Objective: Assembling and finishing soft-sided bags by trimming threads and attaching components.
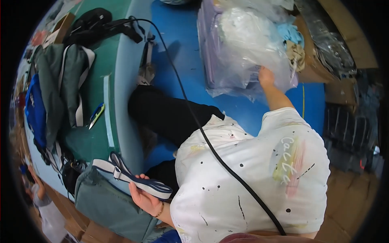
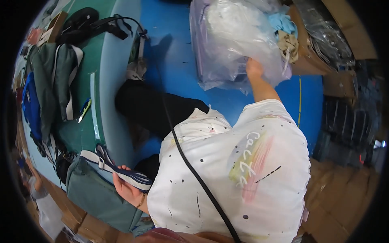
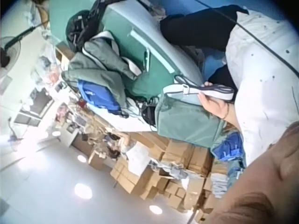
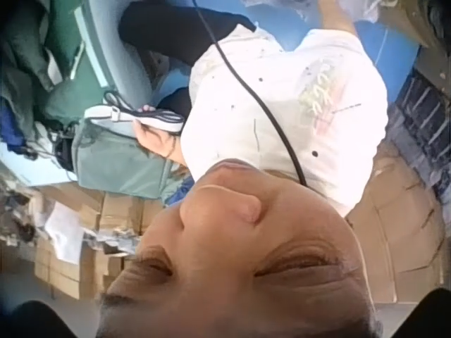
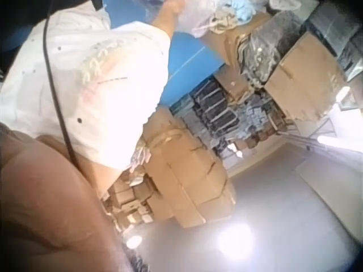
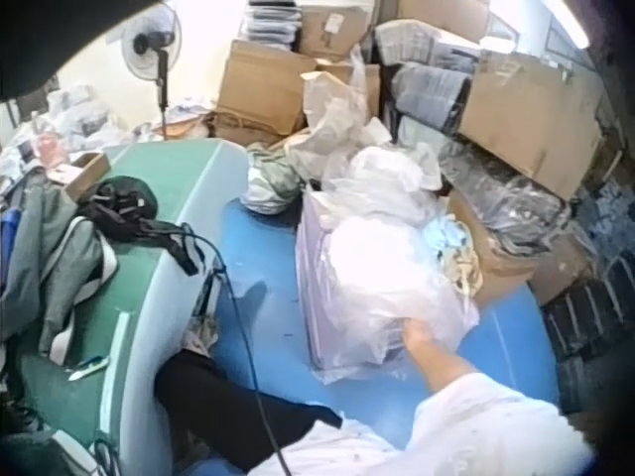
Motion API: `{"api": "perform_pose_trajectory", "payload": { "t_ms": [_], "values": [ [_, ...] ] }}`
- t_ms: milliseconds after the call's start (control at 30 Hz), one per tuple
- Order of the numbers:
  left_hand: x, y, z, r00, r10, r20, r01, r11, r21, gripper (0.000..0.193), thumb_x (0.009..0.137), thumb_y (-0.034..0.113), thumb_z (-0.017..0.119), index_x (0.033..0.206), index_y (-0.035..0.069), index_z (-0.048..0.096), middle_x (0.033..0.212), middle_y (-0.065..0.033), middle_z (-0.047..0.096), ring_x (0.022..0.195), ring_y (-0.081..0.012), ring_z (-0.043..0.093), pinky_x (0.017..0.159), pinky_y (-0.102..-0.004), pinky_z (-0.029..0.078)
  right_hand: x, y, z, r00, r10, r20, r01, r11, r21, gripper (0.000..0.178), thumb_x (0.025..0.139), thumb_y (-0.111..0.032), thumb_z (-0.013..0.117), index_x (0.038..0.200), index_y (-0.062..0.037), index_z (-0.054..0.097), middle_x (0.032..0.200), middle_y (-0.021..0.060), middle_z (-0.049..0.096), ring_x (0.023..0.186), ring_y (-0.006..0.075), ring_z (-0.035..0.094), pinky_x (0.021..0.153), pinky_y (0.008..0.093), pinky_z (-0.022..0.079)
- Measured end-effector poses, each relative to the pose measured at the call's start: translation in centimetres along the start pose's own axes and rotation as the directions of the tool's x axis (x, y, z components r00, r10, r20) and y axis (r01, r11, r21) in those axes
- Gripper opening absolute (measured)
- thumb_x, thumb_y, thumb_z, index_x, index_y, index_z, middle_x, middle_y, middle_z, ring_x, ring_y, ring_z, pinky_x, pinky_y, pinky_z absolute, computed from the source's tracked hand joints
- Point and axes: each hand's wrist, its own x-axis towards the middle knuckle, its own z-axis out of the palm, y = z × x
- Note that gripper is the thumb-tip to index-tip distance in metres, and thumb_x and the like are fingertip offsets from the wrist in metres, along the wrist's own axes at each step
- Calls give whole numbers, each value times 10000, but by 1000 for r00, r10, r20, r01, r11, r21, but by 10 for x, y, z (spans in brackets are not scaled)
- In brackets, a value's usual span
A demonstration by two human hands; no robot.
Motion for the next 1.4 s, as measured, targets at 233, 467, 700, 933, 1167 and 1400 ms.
{"api": "perform_pose_trajectory", "payload": {
  "t_ms": [233,467,700,933,1167,1400],
  "values": [
    [6,7,-2,986,-68,155,71,997,-12,263,961,206,473,1066,-28,534,999,-128,587,923,-235,559,846,-370,457,-134,0,8,980,16,196,-144,734,664,260,987,-223,331,1133,-43,448,877,107,668,750,216,652,688,379,503],
    [3,2,-5,995,26,96,-28,999,23,289,938,97,457,1186,-51,462,1128,-178,561,1008,-288,566,890,-417,472,-219,-101,-54,578,-754,312,168,484,859,238,990,-200,379,1159,-51,457,770,48,627,645,141,605,625,287,488],
    [-7,4,10,986,54,155,-59,998,26,277,943,87,432,1164,-68,494,1032,-164,610,981,-278,601,935,-431,466,-305,-233,-120,-314,-872,375,149,345,927,267,974,-185,424,1153,-42,562,746,10,627,542,66,528,535,201,440],
    [-12,2,16,987,147,63,-149,988,34,378,955,79,410,1314,-36,389,1063,-147,599,956,-243,617,877,-401,506,-350,-300,-110,-674,-604,425,-44,608,793,310,949,-223,477,1181,-41,576,794,22,664,554,51,501,507,187,395],
    [-14,-6,21,977,215,17,-212,942,259,527,929,1,416,1429,-16,251,1231,-149,501,994,-213,587,890,-328,480,-366,-335,-111,-771,-546,327,-36,550,835,329,936,-165,491,1241,-55,551,817,24,645,526,33,483,463,166,367],
    [-22,-26,24,930,358,-79,-324,904,281,643,912,-42,479,1435,69,122,1104,-142,518,959,-167,551,868,-297,439,-372,-343,-117,-891,-435,131,-151,555,818,378,849,-214,623,1181,-46,560,826,35,627,534,34,465,469,165,344]
  ]
}}
